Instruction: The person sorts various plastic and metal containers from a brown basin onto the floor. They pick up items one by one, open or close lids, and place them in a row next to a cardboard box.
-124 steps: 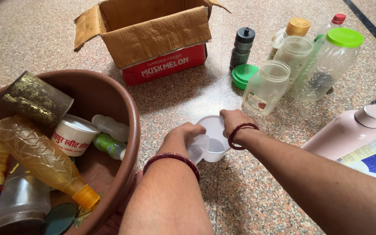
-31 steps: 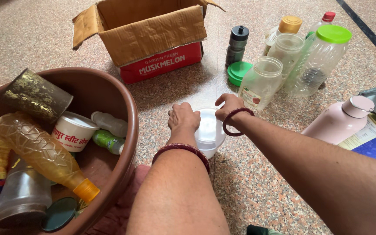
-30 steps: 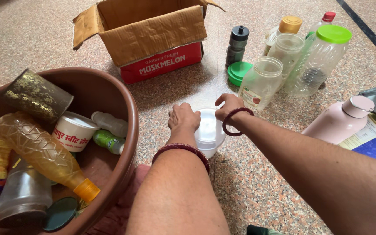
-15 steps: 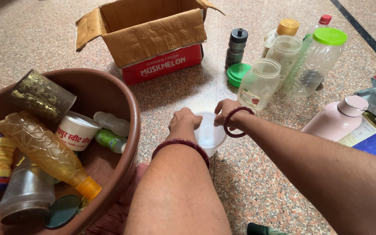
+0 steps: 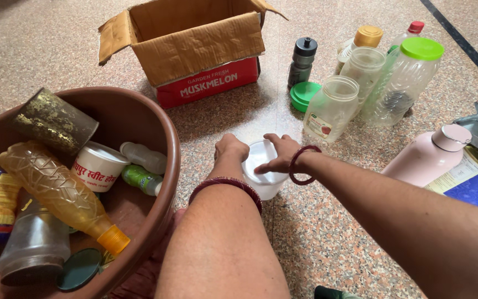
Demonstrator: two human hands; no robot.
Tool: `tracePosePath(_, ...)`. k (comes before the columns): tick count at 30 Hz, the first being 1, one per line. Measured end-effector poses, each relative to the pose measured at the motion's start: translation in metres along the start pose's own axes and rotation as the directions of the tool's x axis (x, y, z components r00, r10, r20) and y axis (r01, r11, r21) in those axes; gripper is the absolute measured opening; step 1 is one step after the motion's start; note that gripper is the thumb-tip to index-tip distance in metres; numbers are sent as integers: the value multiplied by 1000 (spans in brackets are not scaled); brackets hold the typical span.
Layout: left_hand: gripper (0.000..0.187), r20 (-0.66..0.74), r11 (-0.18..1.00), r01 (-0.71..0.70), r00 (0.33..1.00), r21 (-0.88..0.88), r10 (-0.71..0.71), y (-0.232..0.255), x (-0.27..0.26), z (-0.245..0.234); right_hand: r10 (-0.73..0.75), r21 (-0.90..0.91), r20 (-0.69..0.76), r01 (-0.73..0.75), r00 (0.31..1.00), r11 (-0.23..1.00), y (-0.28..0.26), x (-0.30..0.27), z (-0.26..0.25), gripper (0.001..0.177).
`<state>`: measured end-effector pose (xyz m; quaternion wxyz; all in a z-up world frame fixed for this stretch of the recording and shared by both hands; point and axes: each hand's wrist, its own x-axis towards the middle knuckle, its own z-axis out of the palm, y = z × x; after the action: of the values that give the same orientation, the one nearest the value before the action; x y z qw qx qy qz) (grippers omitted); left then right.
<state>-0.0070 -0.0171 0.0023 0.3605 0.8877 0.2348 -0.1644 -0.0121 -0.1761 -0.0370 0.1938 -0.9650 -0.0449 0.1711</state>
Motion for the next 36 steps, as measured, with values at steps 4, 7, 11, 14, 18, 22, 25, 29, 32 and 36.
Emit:
tracePosePath(4,41,-6,1000,5,1000,-11,-5,-1,-2,-1,2,-40,70,1,998,999,-19,-20,-5,150)
tracePosePath(7,40,-17,1000,-2,1000,6,3,-1,-1,0,2,-149,84,10,996,989,-27,-26,-8,155)
tracePosePath(11,38,0,1000,8,1000,15,-8,0,2,1,-46,-260,95,69,994,963,-35,-19,-7,155)
tracePosePath(14,38,12,1000,-4,1000,16,4,0,1,0,-21,-275,124,55,992,960,-44,-20,-10,149)
tracePosePath(18,41,24,1000,-17,1000,-12,17,-4,9,9,18,-256,161,25,987,966,-56,-32,-19,153)
tracePosePath(22,35,34,995,-52,998,-87,56,-11,45,37,38,-271,182,13,983,963,-61,-34,-23,151)
tracePosePath(25,36,58,990,-105,992,-95,111,-15,72,57,47,-240,185,-1,982,971,-60,-33,-21,151)
tracePosePath(29,36,218,940,-44,968,-337,124,-25,77,57,35,-195,186,2,982,981,-55,-32,-17,153)
tracePosePath(32,37,356,866,96,929,-491,99,-28,61,47,41,-173,168,-11,985,985,-52,-28,-13,154)
tracePosePath(36,47,452,877,118,884,-466,121,-35,46,34,35,-140,157,-13,987,990,-49,-25,-10,153)
